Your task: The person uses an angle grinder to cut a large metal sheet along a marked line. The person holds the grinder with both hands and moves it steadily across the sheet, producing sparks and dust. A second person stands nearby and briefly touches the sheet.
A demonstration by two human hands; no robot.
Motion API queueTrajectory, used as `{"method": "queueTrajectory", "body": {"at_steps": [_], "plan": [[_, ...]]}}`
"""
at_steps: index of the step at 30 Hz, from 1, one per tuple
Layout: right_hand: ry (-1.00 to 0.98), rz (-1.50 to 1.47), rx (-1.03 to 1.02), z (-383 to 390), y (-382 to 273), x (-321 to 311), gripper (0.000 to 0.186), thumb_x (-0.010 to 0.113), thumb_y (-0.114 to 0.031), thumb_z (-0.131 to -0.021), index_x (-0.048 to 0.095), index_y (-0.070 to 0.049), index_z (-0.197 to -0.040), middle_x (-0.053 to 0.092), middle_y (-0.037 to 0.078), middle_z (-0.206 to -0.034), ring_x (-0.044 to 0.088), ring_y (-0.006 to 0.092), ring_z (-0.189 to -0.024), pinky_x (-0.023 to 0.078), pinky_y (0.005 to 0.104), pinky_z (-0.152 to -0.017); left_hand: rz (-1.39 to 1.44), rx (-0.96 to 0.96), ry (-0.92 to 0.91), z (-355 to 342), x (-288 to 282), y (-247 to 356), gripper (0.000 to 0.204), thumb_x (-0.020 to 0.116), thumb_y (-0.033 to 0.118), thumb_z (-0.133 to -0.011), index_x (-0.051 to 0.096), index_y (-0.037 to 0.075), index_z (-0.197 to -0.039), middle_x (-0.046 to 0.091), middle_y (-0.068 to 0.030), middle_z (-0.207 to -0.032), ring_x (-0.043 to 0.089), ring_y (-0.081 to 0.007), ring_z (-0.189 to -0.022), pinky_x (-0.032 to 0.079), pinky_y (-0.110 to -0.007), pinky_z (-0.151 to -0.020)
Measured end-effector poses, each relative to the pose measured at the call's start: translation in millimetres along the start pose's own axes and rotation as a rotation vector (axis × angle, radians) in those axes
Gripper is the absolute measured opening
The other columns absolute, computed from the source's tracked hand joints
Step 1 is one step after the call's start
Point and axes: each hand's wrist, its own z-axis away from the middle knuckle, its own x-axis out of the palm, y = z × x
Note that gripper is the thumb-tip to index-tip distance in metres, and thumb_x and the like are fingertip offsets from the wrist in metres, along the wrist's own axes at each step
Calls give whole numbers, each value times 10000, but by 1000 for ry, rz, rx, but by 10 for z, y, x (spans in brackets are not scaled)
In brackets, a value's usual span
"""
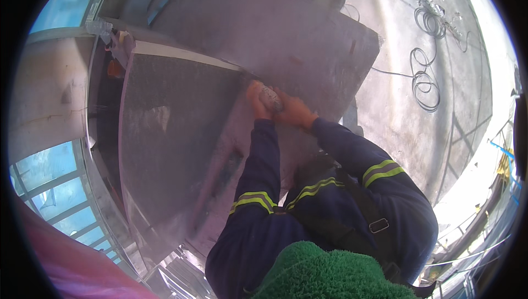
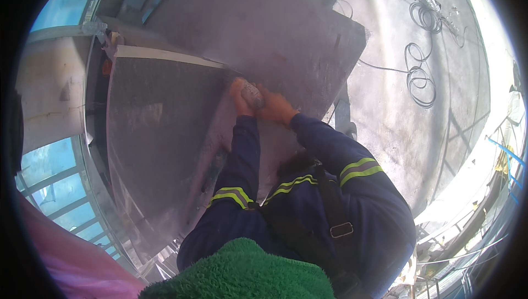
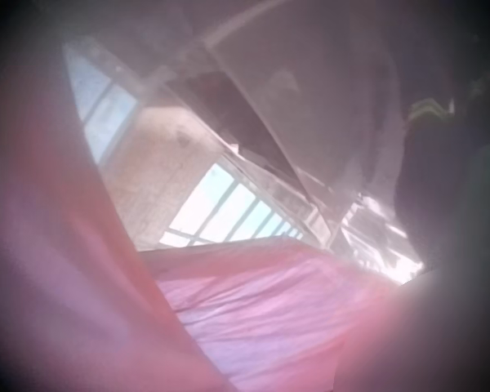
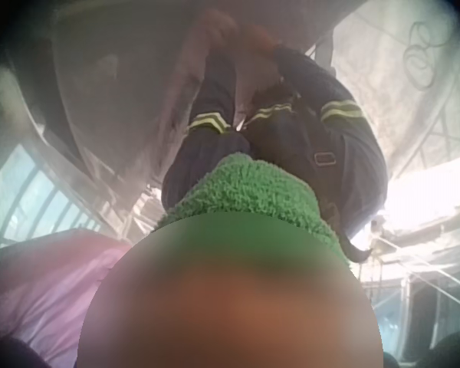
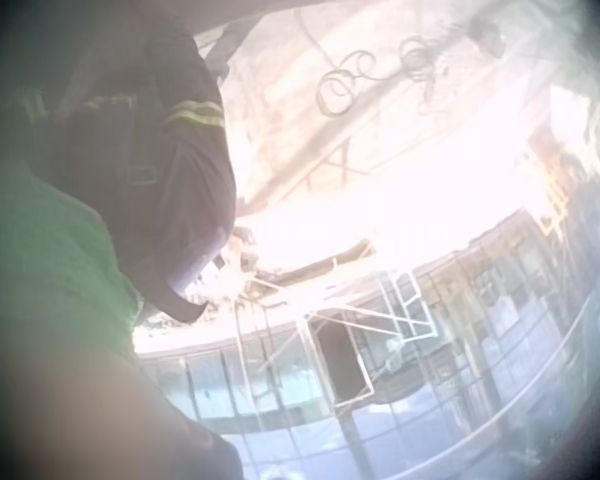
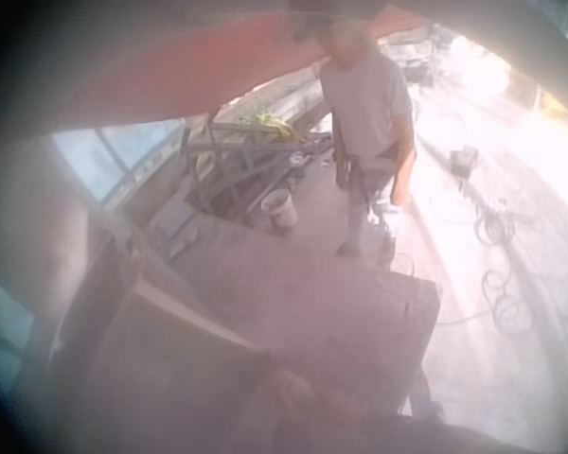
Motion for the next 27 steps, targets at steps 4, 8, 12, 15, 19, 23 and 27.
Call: {"method": "queueTrajectory", "body": {"at_steps": [4, 8, 12, 15, 19, 23, 27], "plan": [[46, 41, -48, -34, 41, -12, 1133, 886, -414, -821, 340, -47, -1743, 733, 331, -1365, 703, 503, -1292, 552, 520, -1109, 49, -16, 1, -8, 55, -33, 370, 768, 322, -970, 611, 135, -1248, 602, -51, -1132, 691, -265, -1006, 623, -431, -881], [36, 4, -51, -33, 57, -3, 1123, 882, -390, -819, 343, -44, -1741, 727, 335, -1374, 704, 503, -1288, 550, 519, -1112, 50, -60, 31, 32, 72, -44, 348, 767, 325, -972, 612, 138, -1220, 619, -54, -1106, 700, -266, -987, 622, -427, -870], [-26, 1, 7, -3, 34, 1, 1131, 880, -399, -814, 342, -35, -1739, 720, 341, -1386, 706, 505, -1284, 544, 520, -1121, 40, -65, 11, -1, -20, -10, 442, 777, 312, -990, 599, 115, -1344, 599, -78, -1239, 675, -284, -1070, 613, -457, -952], [-7, 42, -9, -17, 26, -4, 1138, 881, -415, -808, 348, -26, -1734, 719, 346, -1384, 708, 507, -1282, 545, 517, -1119, 97, -122, -23, -4, -78, -48, 429, 771, 302, -993, 599, 111, -1336, 604, -88, -1229, 677, -289, -1069, 614, -464, -953], [9, 17, -23, -23, 56, 12, 1142, 885, -422, -801, 354, -24, -1732, 722, 347, -1377, 708, 509, -1279, 547, 515, -1114, 141, -197, 19, -40, -104, -80, 405, 769, 316, -992, 608, 104, -1298, 628, -99, -1180, 688, -289, -1048, 617, -455, -931], [14, 24, -26, -41, 53, 17, 1145, 886, -416, -796, 355, -25, -1732, 723, 348, -1375, 707, 511, -1279, 546, 513, -1114, 141, -184, 4, -56, -92, -71, 403, 770, 316, -993, 608, 102, -1295, 634, -103, -1173, 692, -288, -1057, 620, -454, -924], [-1, 13, 9, -29, 32, 6, 1153, 892, -413, -788, 354, -30, -1733, 726, 344, -1373, 708, 512, -1277, 546, 511, -1114, 63, -63, -46, -11, -83, -40, 437, 781, 301, -988, 598, 103, -1332, 617, -107, -1206, 684, -289, -1095, 618, -469, -952]]}}
